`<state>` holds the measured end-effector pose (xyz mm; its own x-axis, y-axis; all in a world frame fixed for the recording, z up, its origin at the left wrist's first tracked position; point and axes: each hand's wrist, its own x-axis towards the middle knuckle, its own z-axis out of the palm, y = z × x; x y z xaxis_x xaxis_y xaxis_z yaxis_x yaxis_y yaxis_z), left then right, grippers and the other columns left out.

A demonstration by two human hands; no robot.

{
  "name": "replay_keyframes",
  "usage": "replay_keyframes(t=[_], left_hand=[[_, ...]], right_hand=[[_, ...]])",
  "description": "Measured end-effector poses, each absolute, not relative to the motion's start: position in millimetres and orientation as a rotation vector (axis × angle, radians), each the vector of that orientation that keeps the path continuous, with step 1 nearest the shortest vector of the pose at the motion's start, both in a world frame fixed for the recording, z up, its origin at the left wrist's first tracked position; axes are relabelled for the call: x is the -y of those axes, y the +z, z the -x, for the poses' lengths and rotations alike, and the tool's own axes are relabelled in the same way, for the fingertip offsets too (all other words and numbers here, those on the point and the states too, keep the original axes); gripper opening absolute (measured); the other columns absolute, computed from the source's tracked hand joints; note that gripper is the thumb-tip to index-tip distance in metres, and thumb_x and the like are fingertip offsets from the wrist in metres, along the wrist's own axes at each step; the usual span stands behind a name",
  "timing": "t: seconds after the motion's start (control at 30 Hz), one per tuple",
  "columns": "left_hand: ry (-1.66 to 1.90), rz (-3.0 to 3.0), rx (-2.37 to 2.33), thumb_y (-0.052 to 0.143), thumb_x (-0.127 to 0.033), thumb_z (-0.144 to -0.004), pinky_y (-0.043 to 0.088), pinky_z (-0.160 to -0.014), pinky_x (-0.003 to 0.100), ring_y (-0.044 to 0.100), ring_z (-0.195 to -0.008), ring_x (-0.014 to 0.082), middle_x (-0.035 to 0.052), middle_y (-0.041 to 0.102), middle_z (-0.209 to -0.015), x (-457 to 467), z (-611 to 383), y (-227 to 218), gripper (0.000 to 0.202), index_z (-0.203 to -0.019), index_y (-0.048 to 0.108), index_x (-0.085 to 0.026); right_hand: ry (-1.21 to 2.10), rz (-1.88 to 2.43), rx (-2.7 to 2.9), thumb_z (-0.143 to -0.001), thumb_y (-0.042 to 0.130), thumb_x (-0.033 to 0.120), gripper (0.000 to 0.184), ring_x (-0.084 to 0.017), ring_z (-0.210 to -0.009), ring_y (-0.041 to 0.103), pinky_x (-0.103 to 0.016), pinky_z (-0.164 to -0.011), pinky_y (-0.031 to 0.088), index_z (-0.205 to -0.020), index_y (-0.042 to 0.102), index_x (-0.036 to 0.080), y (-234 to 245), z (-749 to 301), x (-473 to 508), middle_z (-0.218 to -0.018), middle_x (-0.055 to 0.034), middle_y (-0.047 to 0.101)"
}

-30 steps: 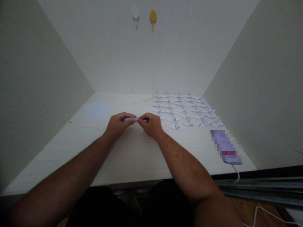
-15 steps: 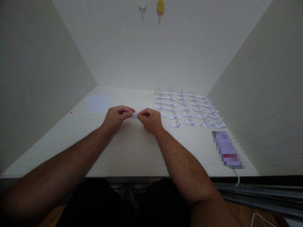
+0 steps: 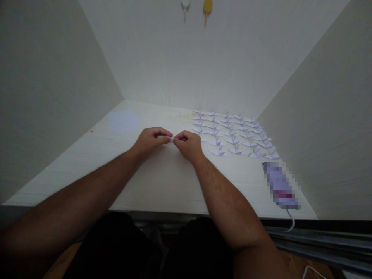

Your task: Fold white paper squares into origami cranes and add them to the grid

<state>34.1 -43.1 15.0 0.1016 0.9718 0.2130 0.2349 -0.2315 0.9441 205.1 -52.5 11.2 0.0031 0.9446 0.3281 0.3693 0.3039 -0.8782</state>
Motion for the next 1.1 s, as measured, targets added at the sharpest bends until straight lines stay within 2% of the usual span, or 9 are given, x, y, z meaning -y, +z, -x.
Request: replay_keyframes(t=[0.13,0.43,0.63,0.9,1.0,1.1], left_hand=[[1.174,-1.709,-1.225,0.073,-0.03,-0.066,0.052,-0.077,0.034,0.067,-0.075,0.0193,0.0053,0.075,-0.079,42,-33,13,0.013,-0.072,0.074,-0.019],[1.197,-1.79,-1.313,0.07,-0.024,-0.068,0.05,-0.072,0.031,0.064,-0.069,0.017,0.0029,0.072,-0.071,43,-36,14,0.006,-0.069,0.073,-0.018],[1.193,-1.815,-1.315,0.07,-0.025,-0.067,0.049,-0.071,0.03,0.063,-0.067,0.0157,0.0016,0.071,-0.068,43,-36,13,0.007,-0.069,0.072,-0.018],[1.116,-1.537,-1.127,0.067,-0.032,-0.071,0.047,-0.055,0.026,0.058,-0.058,0.0128,0.0025,0.066,-0.065,41,-35,15,0.017,-0.07,0.071,-0.016],[1.102,-1.325,-1.061,0.073,-0.029,-0.065,0.048,-0.054,0.025,0.062,-0.063,0.0147,0.0034,0.066,-0.066,40,-36,11,0.015,-0.071,0.069,-0.016],[1.103,-1.134,-0.997,0.077,-0.022,-0.059,0.05,-0.058,0.026,0.065,-0.065,0.0156,0.0049,0.068,-0.069,40,-38,8,0.018,-0.072,0.068,-0.014]], right_hand=[[0.729,1.232,1.598,-0.067,0.07,0.029,0.012,-0.011,-0.052,0.052,-0.024,-0.051,0.039,-0.068,0.069,0.017,8,-205,52,-0.058,0.0003,0.064],[0.767,1.249,1.629,-0.07,0.071,0.031,0.016,-0.012,-0.056,0.053,-0.026,-0.054,0.041,-0.07,0.07,0.016,10,-202,56,-0.06,-0.0016,0.064],[0.729,1.225,1.652,-0.072,0.07,0.034,0.017,-0.011,-0.055,0.05,-0.025,-0.054,0.039,-0.069,0.068,0.017,6,-202,54,-0.059,0.0007,0.062],[0.405,1.081,1.776,-0.081,0.065,0.026,0.008,-0.015,-0.072,0.059,-0.03,-0.068,0.048,-0.075,0.068,0.021,-4,-212,44,-0.076,-0.0013,0.066],[0.341,1.012,1.802,-0.082,0.064,0.024,0.005,-0.016,-0.08,0.061,-0.03,-0.07,0.051,-0.083,0.069,0.022,-2,-213,45,-0.087,-0.0032,0.067],[0.27,1.017,1.724,-0.078,0.067,0.023,0.02,-0.017,-0.087,0.061,-0.029,-0.068,0.053,-0.098,0.067,0.022,3,-211,47,-0.101,-0.0056,0.066]])
